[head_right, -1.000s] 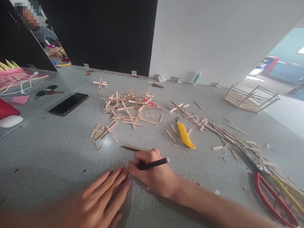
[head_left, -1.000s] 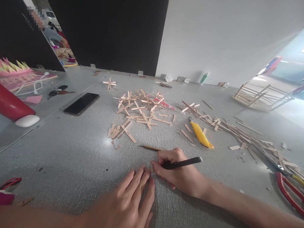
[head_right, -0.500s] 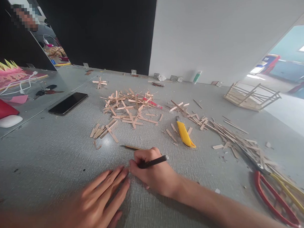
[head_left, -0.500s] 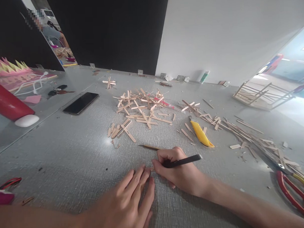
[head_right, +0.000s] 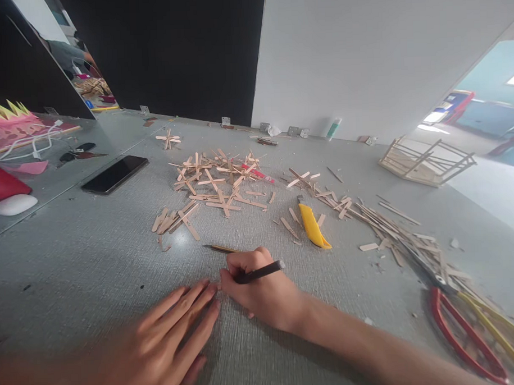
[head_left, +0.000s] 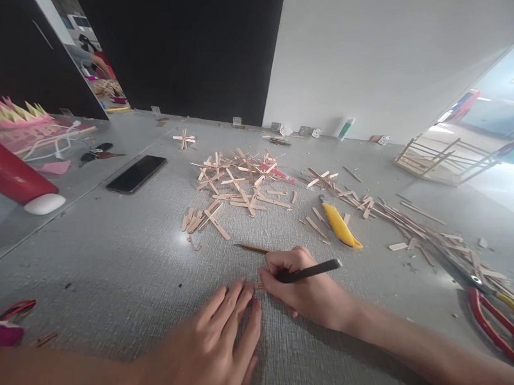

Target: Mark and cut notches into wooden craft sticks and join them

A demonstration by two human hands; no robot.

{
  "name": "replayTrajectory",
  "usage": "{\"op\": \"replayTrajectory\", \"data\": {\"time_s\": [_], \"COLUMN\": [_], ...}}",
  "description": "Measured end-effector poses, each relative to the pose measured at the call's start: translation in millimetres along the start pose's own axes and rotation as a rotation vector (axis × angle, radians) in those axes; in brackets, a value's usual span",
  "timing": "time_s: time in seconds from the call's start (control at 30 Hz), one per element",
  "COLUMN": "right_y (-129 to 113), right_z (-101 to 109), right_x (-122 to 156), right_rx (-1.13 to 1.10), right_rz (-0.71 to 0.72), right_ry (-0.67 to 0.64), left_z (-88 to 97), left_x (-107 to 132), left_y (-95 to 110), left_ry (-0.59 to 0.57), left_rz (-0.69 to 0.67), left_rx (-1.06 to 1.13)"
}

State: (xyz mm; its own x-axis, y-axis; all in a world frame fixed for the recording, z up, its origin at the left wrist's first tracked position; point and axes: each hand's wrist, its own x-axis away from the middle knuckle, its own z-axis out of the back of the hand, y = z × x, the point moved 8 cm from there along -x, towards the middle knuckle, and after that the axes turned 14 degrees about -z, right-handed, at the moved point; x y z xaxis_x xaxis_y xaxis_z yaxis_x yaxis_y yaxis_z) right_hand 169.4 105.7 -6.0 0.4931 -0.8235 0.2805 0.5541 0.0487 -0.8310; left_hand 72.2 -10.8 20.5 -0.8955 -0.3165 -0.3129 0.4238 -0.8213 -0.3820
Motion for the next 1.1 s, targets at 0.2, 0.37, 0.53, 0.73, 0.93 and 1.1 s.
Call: {"op": "replayTrajectory", "data": {"time_s": [0.2,0.37,0.53,0.73,0.93,1.1], "right_y": [-1.9,8.2,9.8,10.8,11.1,10.4], "right_z": [1.7,1.0,1.6,0.8,1.8,0.7], "right_x": [1.3,-2.0,-2.7,-2.5,-2.3,-2.6], "right_rx": [0.018,-0.097,-0.098,-0.091,-0.101,-0.090], "right_rz": [0.013,-0.017,-0.018,-0.036,-0.037,-0.034], "right_ry": [0.014,-0.021,-0.007,0.000,0.003,0.003], "left_z": [0.1,-0.6,-3.0,1.1,1.3,-2.3], "left_x": [-0.7,0.0,0.4,-1.5,-1.3,-1.2], "left_y": [-1.0,-0.8,-0.7,-3.3,-1.8,-2.0], "left_ry": [0.010,0.013,0.015,0.017,0.021,0.028], "left_rz": [-0.006,0.007,0.008,-0.004,-0.008,-0.001], "left_rx": [-0.002,0.008,0.008,0.015,0.000,0.012]}}
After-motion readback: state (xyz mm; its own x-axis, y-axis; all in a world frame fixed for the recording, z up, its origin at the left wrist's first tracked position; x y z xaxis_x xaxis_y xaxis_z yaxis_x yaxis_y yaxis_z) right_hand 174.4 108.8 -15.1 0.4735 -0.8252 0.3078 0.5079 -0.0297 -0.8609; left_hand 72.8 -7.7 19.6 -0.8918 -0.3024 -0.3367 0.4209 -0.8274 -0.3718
